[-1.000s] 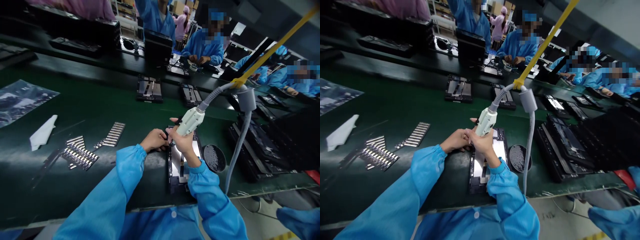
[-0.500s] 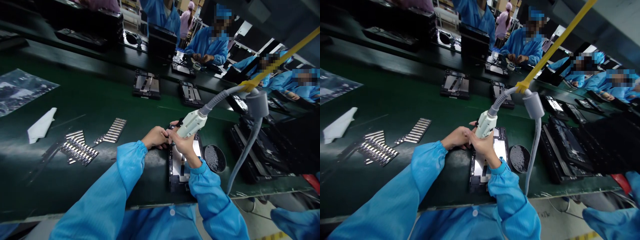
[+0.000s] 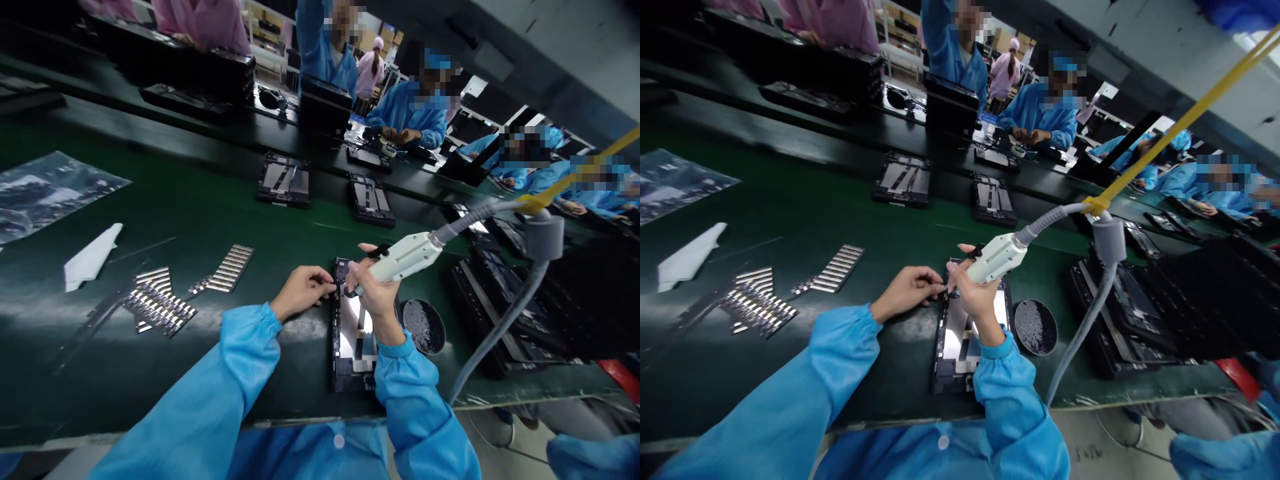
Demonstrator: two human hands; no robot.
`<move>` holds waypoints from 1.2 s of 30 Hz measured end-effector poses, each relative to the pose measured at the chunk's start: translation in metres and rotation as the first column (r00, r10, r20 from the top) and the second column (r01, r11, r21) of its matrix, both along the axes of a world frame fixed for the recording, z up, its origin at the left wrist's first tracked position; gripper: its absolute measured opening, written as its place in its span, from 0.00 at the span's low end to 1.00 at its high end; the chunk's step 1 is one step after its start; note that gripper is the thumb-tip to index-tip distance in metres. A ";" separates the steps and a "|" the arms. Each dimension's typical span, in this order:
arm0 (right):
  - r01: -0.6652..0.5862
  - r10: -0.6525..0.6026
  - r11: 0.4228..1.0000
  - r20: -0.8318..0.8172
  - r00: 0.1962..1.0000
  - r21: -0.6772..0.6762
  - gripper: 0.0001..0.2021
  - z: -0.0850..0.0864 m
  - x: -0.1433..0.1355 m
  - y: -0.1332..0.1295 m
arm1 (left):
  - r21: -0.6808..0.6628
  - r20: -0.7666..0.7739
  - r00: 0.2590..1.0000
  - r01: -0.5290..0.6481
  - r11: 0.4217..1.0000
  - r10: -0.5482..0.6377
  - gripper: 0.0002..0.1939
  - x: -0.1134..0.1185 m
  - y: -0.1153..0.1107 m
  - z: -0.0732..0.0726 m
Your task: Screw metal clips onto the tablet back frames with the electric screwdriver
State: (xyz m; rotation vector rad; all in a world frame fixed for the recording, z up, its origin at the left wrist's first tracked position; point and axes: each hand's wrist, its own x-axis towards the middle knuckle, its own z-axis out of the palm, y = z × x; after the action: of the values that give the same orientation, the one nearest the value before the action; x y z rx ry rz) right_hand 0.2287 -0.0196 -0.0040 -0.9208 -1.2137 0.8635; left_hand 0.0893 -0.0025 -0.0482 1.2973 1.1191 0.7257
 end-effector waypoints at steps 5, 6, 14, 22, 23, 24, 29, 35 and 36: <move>-0.060 0.058 0.998 -0.057 0.997 -0.031 0.18 -0.001 -0.004 -0.004 | 0.415 -0.018 0.997 0.079 0.906 -0.079 0.12 -0.006 -0.019 -0.011; -0.070 0.068 0.997 -0.052 0.996 -0.041 0.18 -0.001 -0.005 -0.005 | 0.432 -0.031 0.995 0.101 0.896 -0.097 0.10 -0.006 -0.021 -0.011; -0.071 0.070 0.997 -0.039 0.997 -0.034 0.21 0.006 -0.009 -0.009 | 0.428 -0.045 0.991 0.132 0.894 -0.124 0.09 -0.005 -0.021 -0.008; -0.104 0.103 0.994 -0.058 0.993 -0.015 0.17 0.004 -0.009 -0.009 | 0.374 -0.032 0.996 0.092 0.923 -0.086 0.09 -0.005 -0.022 -0.014; -0.109 0.108 0.994 -0.056 0.993 -0.014 0.17 0.004 -0.009 -0.009 | 0.377 -0.028 0.996 0.093 0.922 -0.089 0.09 -0.005 -0.022 -0.014; -0.110 0.109 0.994 -0.051 0.993 -0.017 0.17 0.004 -0.009 -0.009 | 0.378 -0.024 0.995 0.096 0.921 -0.093 0.08 -0.005 -0.022 -0.015; -0.095 0.094 0.995 -0.042 0.995 -0.010 0.17 0.004 -0.009 -0.008 | 0.366 -0.036 0.995 0.096 0.926 -0.089 0.08 -0.005 -0.023 -0.015; -0.094 0.094 0.996 -0.052 0.994 0.004 0.15 0.006 -0.010 -0.009 | 0.361 -0.054 0.996 0.089 0.928 -0.074 0.08 -0.005 -0.023 -0.016; -0.099 0.099 0.995 -0.053 0.994 -0.001 0.15 0.006 -0.011 -0.009 | 0.360 -0.056 0.996 0.088 0.929 -0.073 0.08 -0.005 -0.023 -0.015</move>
State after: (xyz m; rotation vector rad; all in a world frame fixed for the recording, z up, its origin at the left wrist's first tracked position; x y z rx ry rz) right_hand 0.2180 -0.0288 0.0020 -0.8413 -1.2208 0.9638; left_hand 0.0842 -0.0252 -0.0637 1.6672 0.9866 0.8750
